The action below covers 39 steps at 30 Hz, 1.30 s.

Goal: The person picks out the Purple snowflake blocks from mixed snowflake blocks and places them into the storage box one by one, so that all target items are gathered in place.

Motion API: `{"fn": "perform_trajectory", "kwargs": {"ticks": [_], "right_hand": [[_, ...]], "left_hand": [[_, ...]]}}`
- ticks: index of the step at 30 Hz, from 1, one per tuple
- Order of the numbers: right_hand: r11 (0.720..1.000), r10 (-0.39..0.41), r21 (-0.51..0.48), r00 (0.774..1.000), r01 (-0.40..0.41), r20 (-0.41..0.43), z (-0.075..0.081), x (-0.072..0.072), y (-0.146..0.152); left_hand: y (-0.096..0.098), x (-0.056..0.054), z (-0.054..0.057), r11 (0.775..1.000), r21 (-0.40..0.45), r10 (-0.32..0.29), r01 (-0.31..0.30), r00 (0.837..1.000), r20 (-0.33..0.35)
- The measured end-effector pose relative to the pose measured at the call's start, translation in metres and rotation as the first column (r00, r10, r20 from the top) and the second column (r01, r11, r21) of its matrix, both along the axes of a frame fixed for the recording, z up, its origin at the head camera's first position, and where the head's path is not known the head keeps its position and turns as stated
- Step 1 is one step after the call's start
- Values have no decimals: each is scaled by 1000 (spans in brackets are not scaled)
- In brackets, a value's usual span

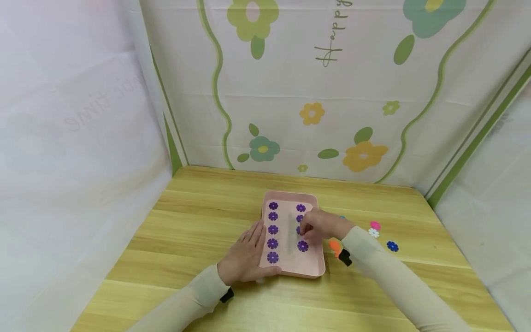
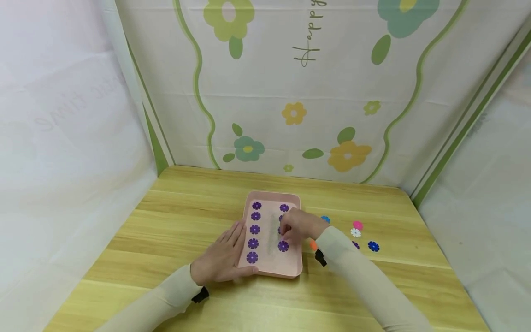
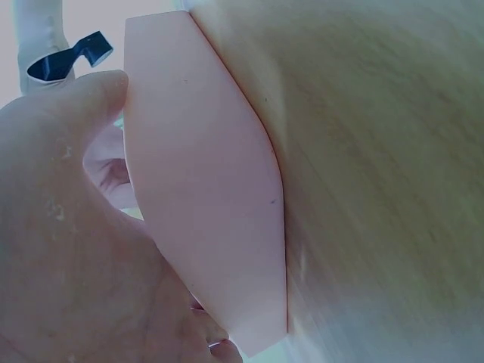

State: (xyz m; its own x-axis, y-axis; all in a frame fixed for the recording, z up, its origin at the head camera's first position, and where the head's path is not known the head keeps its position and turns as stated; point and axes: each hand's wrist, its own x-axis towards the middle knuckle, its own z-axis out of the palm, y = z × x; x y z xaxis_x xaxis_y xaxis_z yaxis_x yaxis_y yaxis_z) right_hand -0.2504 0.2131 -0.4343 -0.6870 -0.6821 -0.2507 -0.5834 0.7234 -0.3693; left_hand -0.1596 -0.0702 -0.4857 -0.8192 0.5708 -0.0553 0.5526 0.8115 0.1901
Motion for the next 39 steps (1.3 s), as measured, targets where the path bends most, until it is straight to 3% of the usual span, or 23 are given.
{"fn": "perform_trajectory", "kwargs": {"ticks": [7, 12, 17, 22, 30, 39], "right_hand": [[1000, 9, -10, 999, -10, -35, 28, 7, 23], [1000, 5, -7, 997, -5, -75, 39, 15, 46], [1000, -28, -7, 994, 28, -106, 47, 28, 76], [993, -115, -44, 988, 110, -107, 50, 45, 110], [954, -296, -85, 945, 287, -136, 41, 71, 157], [887, -452, -196, 872, 418, -186, 1, 84, 185]], "left_hand": [[2, 2, 11, 1000, 17, -1, 1, 999, 39], [1, 3, 12, 1000, 24, -1, 0, 999, 40], [0, 3, 10, 999, 34, -7, 7, 1000, 27], [0, 2, 9, 999, 43, -9, 8, 1000, 24], [-2, 2, 8, 999, 53, -13, 12, 1000, 25], [-2, -1, -6, 999, 51, -7, 8, 1000, -12]]}}
